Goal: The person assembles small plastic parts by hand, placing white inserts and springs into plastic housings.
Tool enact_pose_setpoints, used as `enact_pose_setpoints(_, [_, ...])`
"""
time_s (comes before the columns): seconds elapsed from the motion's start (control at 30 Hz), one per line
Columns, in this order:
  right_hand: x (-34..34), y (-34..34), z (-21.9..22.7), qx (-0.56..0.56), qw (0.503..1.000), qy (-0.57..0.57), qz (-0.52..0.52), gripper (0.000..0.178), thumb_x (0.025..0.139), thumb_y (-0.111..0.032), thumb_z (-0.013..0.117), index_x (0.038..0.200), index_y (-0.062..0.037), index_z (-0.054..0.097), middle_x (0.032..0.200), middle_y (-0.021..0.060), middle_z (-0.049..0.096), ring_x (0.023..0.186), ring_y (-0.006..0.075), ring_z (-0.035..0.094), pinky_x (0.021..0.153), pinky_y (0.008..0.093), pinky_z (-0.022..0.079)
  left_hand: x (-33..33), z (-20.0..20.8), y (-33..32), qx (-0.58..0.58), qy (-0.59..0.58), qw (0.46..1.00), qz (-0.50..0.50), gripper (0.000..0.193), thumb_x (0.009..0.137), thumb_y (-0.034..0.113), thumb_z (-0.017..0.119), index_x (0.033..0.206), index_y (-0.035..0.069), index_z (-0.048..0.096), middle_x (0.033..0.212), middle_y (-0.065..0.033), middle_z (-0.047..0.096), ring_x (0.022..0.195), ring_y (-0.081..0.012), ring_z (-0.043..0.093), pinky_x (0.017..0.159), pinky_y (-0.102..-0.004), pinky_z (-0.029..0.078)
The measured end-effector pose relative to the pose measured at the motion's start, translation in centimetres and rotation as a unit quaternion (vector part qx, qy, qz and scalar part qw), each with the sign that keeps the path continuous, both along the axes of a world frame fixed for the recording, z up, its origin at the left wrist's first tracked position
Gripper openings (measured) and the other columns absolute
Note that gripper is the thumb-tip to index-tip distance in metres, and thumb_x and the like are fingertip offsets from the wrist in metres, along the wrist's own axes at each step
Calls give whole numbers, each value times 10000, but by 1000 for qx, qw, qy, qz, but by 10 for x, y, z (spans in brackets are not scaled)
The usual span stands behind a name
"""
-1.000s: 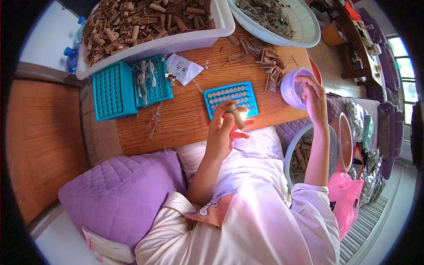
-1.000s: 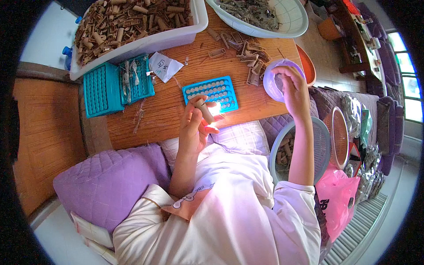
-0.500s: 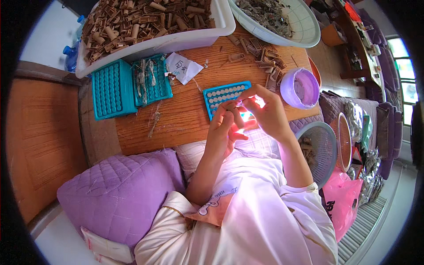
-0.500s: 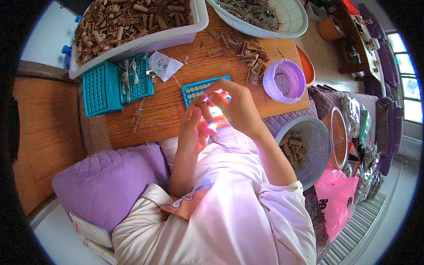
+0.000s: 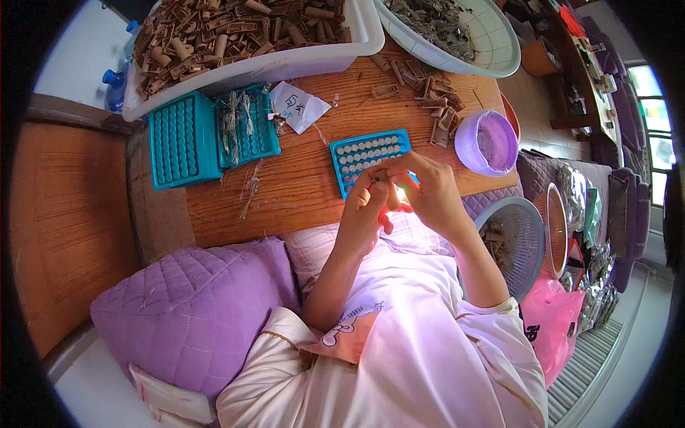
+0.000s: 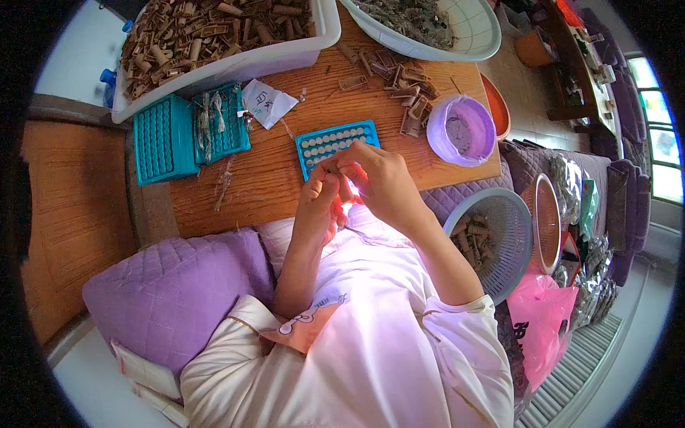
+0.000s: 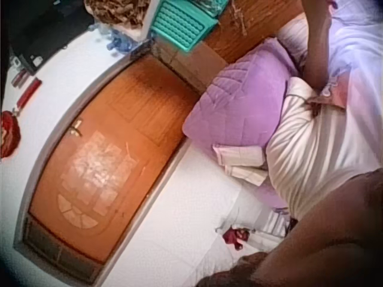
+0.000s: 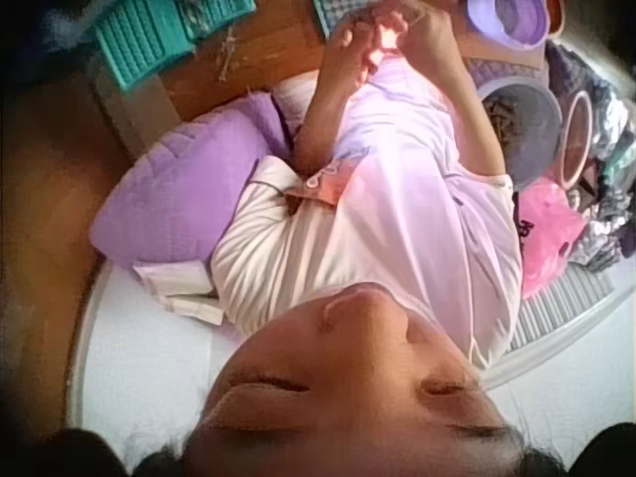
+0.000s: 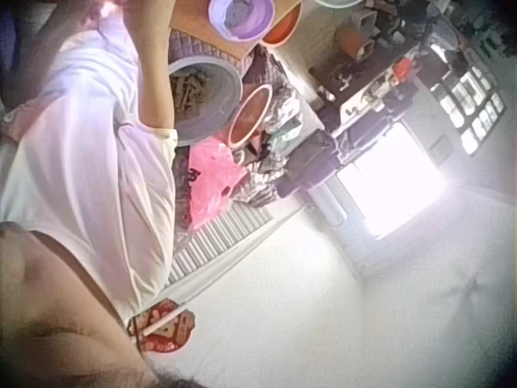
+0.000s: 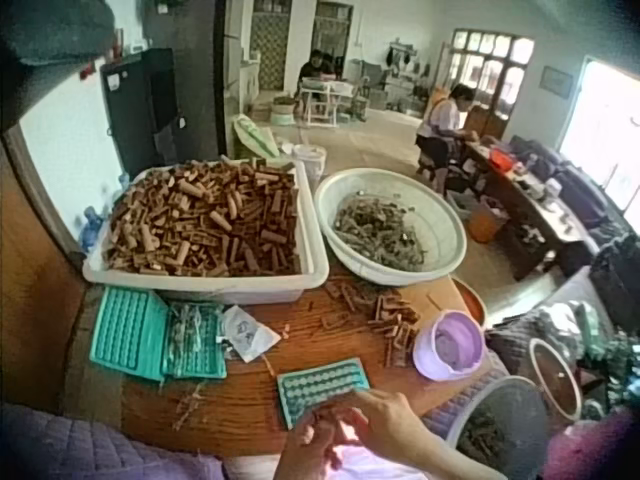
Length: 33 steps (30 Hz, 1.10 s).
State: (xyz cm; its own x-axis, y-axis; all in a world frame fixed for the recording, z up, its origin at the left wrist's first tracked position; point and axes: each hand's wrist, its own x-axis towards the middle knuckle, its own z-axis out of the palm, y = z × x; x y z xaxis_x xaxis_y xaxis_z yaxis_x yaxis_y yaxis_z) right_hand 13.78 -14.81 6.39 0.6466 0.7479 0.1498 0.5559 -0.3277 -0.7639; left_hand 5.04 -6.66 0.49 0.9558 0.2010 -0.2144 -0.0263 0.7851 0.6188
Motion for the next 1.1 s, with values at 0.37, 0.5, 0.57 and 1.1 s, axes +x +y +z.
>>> enact_pose_setpoints(0.37, [-3, -12, 5, 47, 995, 80, -44, 139, 726, 69, 475, 837, -12, 497, 783, 107, 589, 699, 228, 589, 616, 281, 464, -3, 12, -1, -39, -22, 998, -36, 380, 855, 295, 430, 1146, 60, 359, 931, -77, 525, 645, -144, 596, 337, -161, 377])
enact_pose_setpoints(0.5, [-7, -5, 8, 38, 997, 44, -41, 131, 713, 74, 481, 818, -3, 490, 800, 129, 589, 677, 243, 591, 582, 288, 469, -4, 16, 1, -13, -23, 1000, -14, 349, 867, 280, 407, 1125, 48, 369, 837, -51, 520, 609, -131, 586, 326, -157, 353])
enact_pose_setpoints(0.57, [-8, -6, 1, 55, 998, 12, -31, 228, 674, 94, 498, 879, -5, 511, 816, 133, 589, 710, 242, 594, 598, 288, 470, -4, 16, 2, 11, -13, 1000, -16, 323, 873, 274, 396, 1099, 43, 383, 739, -39, 524, 596, -123, 577, 317, -159, 329])
enact_pose_setpoints(1.1, [-19, -5, -15, 29, 991, 95, -86, 91, 743, 29, 510, 826, -4, 487, 731, 121, 567, 558, 184, 555, 489, 266, 436, -8, 17, -1, 46, 73, 996, 17, 267, 877, 211, 391, 1088, 52, 424, 778, -15, 509, 501, -39, 488, 325, -149, 308])
